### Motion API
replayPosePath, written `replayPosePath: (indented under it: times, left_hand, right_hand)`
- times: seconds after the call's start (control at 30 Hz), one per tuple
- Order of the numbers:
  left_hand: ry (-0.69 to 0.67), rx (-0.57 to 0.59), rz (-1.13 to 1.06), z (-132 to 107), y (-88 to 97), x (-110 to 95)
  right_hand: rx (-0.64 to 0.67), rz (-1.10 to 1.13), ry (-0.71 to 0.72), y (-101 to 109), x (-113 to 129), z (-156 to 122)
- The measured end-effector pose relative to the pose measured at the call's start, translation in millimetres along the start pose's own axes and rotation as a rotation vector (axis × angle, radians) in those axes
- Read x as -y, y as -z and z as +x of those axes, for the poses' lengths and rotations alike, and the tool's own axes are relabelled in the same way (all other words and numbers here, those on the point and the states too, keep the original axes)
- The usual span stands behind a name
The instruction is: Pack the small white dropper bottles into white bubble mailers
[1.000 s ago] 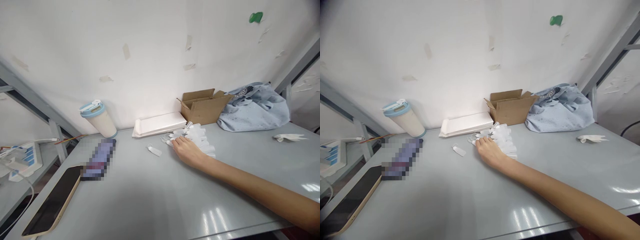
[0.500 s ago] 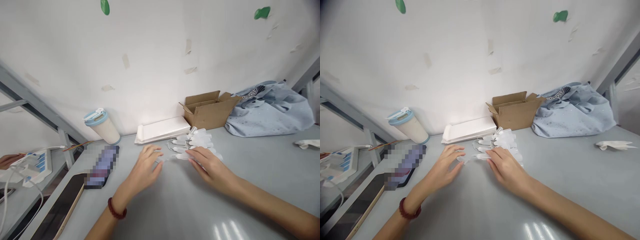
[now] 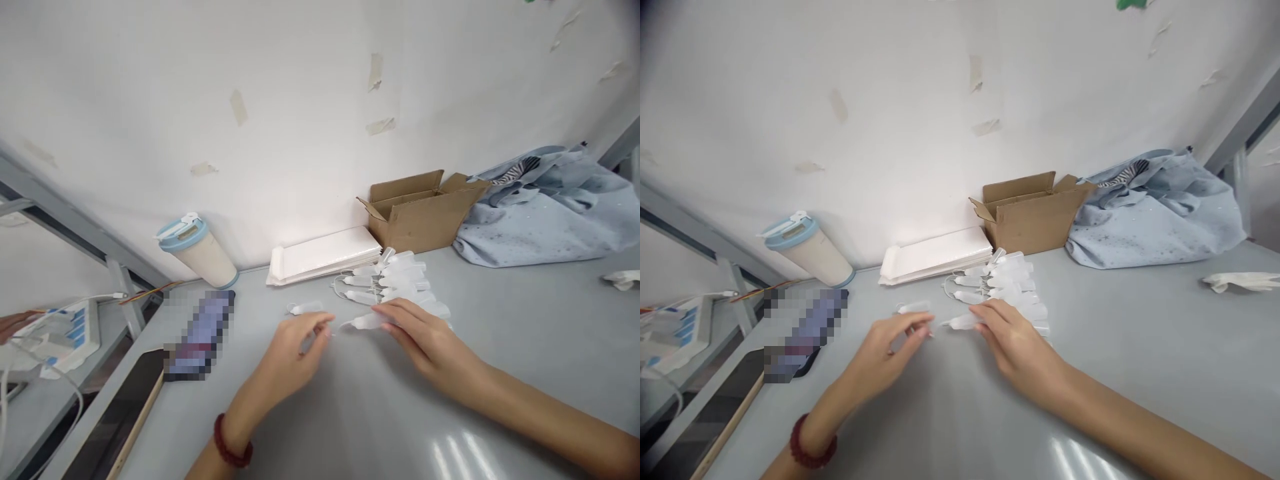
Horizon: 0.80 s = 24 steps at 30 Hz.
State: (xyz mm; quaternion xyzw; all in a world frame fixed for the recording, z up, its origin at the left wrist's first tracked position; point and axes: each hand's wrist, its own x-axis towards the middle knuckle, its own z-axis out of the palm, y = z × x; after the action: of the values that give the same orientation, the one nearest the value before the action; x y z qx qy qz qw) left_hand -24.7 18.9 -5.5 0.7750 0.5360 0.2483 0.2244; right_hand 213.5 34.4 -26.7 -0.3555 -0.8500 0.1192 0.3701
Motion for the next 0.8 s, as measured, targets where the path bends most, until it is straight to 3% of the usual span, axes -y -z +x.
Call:
replayPosePath:
  times: [0.2,0.33,0.5,0.8]
  left_hand:
    - [-0.037,0.098,-0.051,-8.9,-24.8,-12.6]
    - [0.172,0.103,-0.199,-7.2,-24.6,-17.0]
    - [0.397,0.105,-0.588,-3.6,-19.2,-23.0]
    - [0.392,0.152,-0.762,-3.7,-22.5,-18.5]
  right_hand:
    - [0.016,0.099,-0.085,8.0,-0.8,-6.3]
    - [0.024,0.126,-0.097,15.3,0.2,-1.9]
    - [0.054,0.164,-0.167,21.6,3.3,-1.7]
    - [0.157,0.264,-0.334,20.7,5.2,-4.6]
